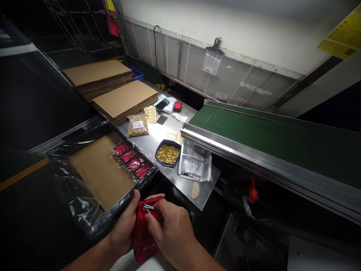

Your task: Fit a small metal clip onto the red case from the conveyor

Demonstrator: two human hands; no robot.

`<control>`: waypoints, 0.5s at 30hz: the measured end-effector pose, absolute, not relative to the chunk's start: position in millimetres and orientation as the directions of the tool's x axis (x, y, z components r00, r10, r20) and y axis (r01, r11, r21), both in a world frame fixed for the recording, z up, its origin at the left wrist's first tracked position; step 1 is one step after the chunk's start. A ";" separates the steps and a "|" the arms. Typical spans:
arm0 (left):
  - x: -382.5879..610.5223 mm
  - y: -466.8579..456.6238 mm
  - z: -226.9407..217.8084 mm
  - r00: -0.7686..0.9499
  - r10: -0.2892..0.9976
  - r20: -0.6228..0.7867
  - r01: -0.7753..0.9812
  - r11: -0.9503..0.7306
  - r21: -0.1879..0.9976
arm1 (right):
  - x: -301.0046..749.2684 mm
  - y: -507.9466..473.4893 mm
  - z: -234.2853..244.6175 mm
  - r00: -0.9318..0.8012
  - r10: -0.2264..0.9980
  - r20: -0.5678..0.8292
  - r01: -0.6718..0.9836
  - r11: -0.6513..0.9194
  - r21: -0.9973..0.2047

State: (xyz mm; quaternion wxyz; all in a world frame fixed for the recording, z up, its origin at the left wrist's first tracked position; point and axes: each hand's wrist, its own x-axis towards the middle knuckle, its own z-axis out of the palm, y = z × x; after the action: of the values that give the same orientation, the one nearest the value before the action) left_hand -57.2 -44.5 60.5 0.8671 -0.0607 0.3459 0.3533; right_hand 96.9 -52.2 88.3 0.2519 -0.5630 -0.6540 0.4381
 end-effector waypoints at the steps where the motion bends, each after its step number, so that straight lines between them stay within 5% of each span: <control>1: -56.7 -44.9 59.8 0.513 0.572 -0.641 -0.651 0.745 0.145 | 97.6 -52.1 89.1 -0.248 0.953 -0.177 0.503 -0.030 -0.864; 7: -53.2 -47.9 57.1 0.545 0.558 -0.626 -0.631 0.765 0.132 | 104.9 -49.6 94.2 -0.269 0.949 -0.165 0.439 -0.032 -0.898; 10: -52.9 -48.1 59.5 0.593 0.555 -0.583 -0.630 0.771 0.093 | 115.0 -47.0 93.9 -0.289 0.957 -0.004 0.429 0.126 -0.894; 15: -53.4 -48.7 63.0 0.691 0.528 -0.494 -0.593 0.805 0.031 | 125.7 -44.6 89.0 -0.415 0.884 0.215 0.571 0.437 -0.695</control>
State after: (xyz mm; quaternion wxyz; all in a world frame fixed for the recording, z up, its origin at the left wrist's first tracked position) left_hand -53.4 -48.7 63.0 0.9173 -0.0654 0.2473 0.3053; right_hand 125.7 -44.6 89.0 0.2894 -0.4566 -0.7968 0.2700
